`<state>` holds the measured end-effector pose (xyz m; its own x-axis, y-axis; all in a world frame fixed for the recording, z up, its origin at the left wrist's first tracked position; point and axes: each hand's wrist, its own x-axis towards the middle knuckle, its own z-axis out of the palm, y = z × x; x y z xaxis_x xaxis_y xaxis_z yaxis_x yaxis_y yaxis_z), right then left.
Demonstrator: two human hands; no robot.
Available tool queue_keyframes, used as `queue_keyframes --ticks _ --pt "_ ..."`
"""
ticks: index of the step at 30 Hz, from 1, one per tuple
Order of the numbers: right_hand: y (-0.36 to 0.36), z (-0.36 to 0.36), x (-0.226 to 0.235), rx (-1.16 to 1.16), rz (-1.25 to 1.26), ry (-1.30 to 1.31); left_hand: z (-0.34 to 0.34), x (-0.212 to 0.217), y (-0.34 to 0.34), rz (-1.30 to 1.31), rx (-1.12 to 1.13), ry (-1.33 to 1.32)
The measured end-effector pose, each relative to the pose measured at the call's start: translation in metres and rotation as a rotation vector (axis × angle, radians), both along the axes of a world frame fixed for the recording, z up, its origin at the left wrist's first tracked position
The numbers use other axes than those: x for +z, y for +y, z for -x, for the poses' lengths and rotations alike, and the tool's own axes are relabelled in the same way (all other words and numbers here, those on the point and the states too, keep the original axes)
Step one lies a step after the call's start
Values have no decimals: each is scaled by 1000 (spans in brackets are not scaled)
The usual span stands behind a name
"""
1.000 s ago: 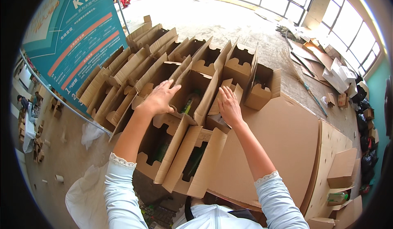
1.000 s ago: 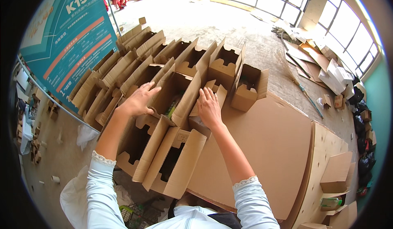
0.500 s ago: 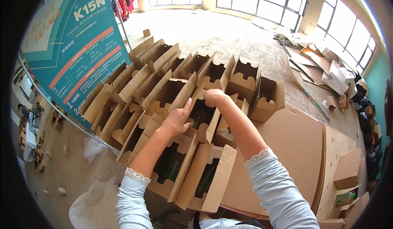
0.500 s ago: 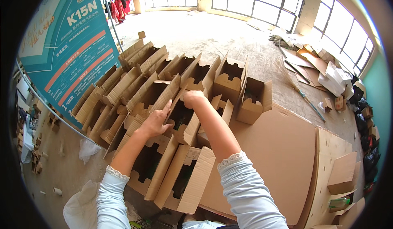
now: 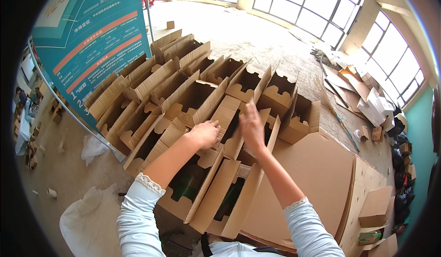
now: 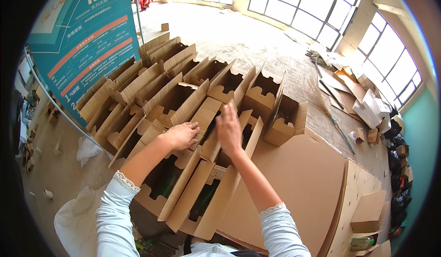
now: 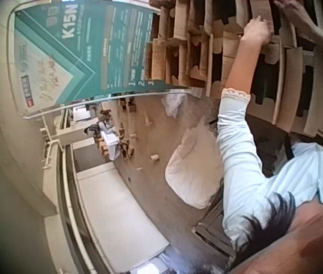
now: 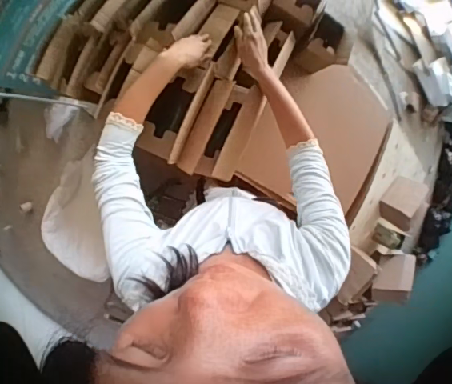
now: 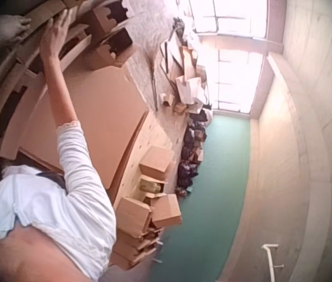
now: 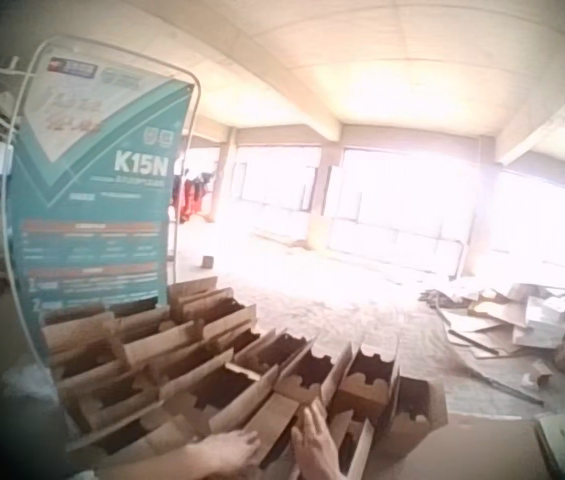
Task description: The person picks up plastic bottles from a shopping cart and places them one at a time into cardboard boxes on a table, then organizes the boxes on the table.
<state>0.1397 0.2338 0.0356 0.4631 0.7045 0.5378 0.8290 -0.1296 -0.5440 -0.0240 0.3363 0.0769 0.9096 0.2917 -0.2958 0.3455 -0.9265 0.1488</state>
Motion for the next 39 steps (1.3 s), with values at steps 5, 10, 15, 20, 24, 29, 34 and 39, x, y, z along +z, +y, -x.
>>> queue_keyframes --ticks 5,10,15,20,24,29,34,39 --pt "25 21 -16 177 479 -356 12 -2 4 -41 -78 -63" --pt "26 16 -16 266 504 -377 40 33 42 328 70 -616" --pt "28 17 -4 289 478 -352 87 39 109 -156 485 -740" --pt "46 29 23 253 165 -290 71 31 99 -315 547 -158" --pt "84 28 25 268 282 -314 48 18 98 -454 400 -122" --pt "114 46 9 433 427 -373 74 -28 121 -15 100 -209" --pt "124 42 4 388 570 -583 66 2 123 77 105 -197" --pt "130 54 1 376 598 -690 95 27 163 -75 329 -858"
